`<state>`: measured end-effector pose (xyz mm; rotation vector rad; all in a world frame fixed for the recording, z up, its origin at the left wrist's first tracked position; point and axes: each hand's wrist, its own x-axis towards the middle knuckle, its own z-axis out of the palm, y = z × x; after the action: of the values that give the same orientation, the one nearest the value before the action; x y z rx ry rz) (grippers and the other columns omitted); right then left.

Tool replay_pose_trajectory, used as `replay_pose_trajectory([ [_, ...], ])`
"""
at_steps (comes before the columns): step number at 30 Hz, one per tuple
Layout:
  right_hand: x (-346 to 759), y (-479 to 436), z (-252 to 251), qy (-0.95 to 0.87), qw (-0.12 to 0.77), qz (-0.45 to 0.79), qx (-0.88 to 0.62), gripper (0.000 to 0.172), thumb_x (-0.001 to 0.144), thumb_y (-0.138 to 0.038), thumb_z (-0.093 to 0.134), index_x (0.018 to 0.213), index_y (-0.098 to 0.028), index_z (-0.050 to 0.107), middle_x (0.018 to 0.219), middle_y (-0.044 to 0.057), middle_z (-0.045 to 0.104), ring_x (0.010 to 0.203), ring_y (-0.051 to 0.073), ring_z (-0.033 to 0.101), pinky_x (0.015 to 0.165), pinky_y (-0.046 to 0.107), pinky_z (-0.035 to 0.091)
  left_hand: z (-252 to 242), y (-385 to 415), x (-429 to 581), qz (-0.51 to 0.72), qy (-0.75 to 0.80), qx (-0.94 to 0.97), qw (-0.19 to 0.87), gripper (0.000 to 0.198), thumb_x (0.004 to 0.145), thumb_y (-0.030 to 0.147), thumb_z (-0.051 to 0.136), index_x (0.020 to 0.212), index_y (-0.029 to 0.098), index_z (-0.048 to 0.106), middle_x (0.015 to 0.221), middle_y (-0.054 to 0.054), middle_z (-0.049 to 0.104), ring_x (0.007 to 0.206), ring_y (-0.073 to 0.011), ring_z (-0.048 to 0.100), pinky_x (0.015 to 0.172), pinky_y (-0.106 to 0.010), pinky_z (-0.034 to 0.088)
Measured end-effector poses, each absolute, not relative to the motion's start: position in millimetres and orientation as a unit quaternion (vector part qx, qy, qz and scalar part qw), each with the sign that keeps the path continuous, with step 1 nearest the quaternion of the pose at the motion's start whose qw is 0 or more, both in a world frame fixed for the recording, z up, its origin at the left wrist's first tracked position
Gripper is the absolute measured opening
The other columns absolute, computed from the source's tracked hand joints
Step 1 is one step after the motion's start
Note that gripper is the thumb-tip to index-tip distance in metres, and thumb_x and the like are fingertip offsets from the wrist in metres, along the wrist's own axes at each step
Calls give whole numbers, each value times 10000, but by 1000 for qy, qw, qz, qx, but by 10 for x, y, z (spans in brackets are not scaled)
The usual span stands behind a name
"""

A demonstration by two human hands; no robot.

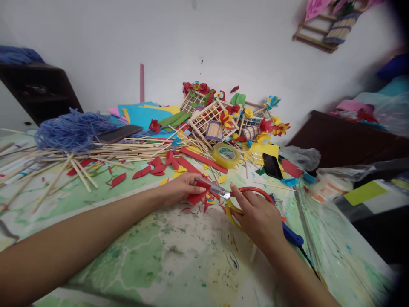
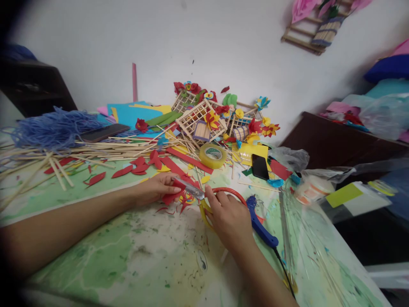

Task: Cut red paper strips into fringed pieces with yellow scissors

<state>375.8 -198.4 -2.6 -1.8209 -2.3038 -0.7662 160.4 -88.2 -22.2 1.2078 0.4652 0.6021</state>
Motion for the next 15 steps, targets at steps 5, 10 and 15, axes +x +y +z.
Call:
replay_pose_trajectory([
  [5, 3770, -1984, -49, -765, 58, -242, -594, 495, 792, -331, 548, 1277, -280, 460, 895, 48, 642, 721, 187, 575, 535, 250, 316, -200, -906, 1603, 264, 217, 558, 756, 182, 706, 194, 670, 872, 134, 626, 699, -30, 650, 526, -71, 541, 473, -156, 397],
  [10, 3784, -1959, -92, -750, 127, -178, -624, 457, 778, -303, 545, 1229, -237, 513, 904, 63, 647, 732, 187, 588, 561, 252, 367, -225, -892, 1620, 277, 229, 562, 745, 278, 683, 219, 693, 938, 139, 615, 860, -71, 670, 680, -119, 613, 619, -211, 472],
  [15, 3682, -1868, -95, -648, 365, 82, -663, 519, 688, -331, 624, 1179, -183, 545, 817, 35, 640, 634, 149, 566, 577, 257, 438, -236, -935, 1637, 282, 289, 588, 701, 248, 635, 283, 729, 786, 134, 601, 637, -16, 641, 516, -94, 561, 478, -181, 417],
])
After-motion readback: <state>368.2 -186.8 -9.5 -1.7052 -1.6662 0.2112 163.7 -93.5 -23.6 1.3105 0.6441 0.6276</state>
